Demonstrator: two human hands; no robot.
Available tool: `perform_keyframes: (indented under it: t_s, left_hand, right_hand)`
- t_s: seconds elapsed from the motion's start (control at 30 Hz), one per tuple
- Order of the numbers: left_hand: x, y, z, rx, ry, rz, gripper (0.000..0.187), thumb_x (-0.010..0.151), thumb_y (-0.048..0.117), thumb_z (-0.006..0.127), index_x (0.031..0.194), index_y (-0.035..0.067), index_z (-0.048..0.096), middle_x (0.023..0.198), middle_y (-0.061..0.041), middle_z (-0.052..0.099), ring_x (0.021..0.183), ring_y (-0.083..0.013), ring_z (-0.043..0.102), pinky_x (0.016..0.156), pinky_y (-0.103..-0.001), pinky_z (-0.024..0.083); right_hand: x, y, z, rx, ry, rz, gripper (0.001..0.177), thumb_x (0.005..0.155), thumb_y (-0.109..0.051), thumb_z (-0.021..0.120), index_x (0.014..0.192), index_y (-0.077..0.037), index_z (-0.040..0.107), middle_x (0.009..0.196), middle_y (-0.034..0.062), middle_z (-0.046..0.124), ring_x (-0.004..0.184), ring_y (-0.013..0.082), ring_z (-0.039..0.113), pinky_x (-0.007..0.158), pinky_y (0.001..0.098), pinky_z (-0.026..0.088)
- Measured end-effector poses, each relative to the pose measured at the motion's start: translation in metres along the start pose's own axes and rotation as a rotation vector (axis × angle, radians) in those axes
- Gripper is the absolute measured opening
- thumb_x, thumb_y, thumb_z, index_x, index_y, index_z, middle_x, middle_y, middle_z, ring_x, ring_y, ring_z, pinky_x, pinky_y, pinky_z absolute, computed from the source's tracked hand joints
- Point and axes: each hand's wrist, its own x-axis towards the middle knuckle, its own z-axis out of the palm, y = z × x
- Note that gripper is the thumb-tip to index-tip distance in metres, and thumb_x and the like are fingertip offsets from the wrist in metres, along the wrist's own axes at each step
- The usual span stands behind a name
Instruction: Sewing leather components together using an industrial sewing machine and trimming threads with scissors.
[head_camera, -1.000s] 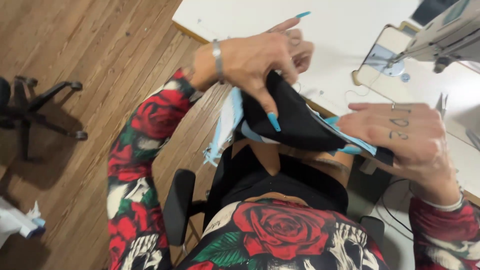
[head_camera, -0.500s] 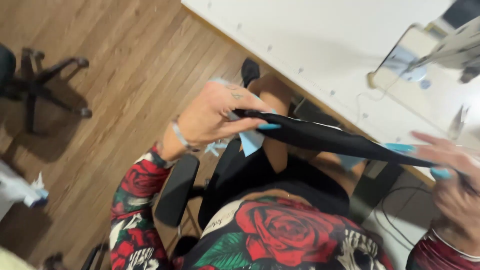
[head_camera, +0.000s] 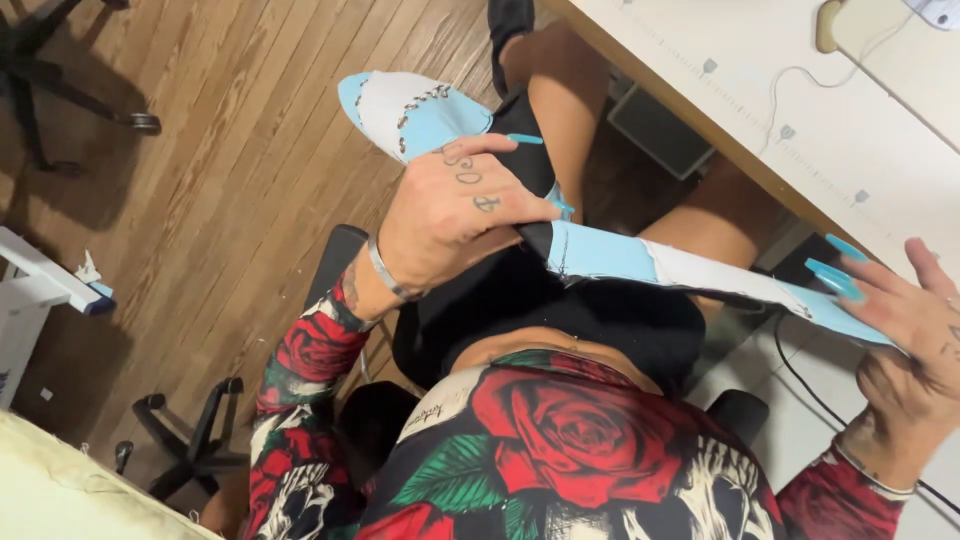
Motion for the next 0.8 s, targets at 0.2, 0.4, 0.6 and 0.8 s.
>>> perform_keyframes:
  t_s: [0.2,0.4,0.6,0.8]
  left_hand:
    - [0.014,0.008,0.007,0.100,-0.108,-0.024,0.031,0.088,0.030,0.052,0.111,0.009,0.055,0.075,0.000,0.059,0.069,-0.0191,0.057,0.089,-0.043,0.043]
    - [0.022,0.013,0.019,-0.180,-0.047,-0.086,0.014,0.088,0.016,0.051,0.096,0.009,0.061,0.080,-0.005,0.058,0.077,-0.0220,0.053,0.078,-0.036,0.036]
    - [0.036,0.030,0.016,-0.385,0.050,-0.401,0.021,0.091,0.015,0.042,0.077,0.002,0.052,0.065,-0.005,0.048,0.060,-0.0188,0.042,0.064,-0.031,0.034]
    - [0.028,0.032,0.016,-0.162,0.075,-0.476,0.011,0.088,0.011,0.051,0.092,0.007,0.060,0.082,-0.004,0.062,0.074,-0.0198,0.053,0.075,-0.030,0.038]
  right_hand:
    - [-0.007,0.016,-0.008,0.096,0.060,0.003,0.013,0.102,0.000,0.037,0.099,0.000,0.049,0.104,0.0210,0.054,0.108,0.0436,0.056,0.127,0.0639,0.030]
    - [0.012,-0.006,0.000,0.140,0.143,0.022,0.030,0.094,-0.015,0.040,0.087,0.012,0.051,0.085,0.0260,0.054,0.078,0.0333,0.057,0.110,0.0627,0.045]
    - [0.036,-0.028,0.032,0.574,0.318,0.580,0.037,0.098,-0.018,0.039,0.093,0.017,0.048,0.106,0.0319,0.052,0.092,0.0336,0.057,0.085,0.0390,0.052]
    - [0.057,-0.044,0.023,0.269,0.345,0.445,0.020,0.099,-0.011,0.052,0.090,0.006,0.056,0.091,0.0187,0.060,0.087,0.0254,0.061,0.081,0.0309,0.049]
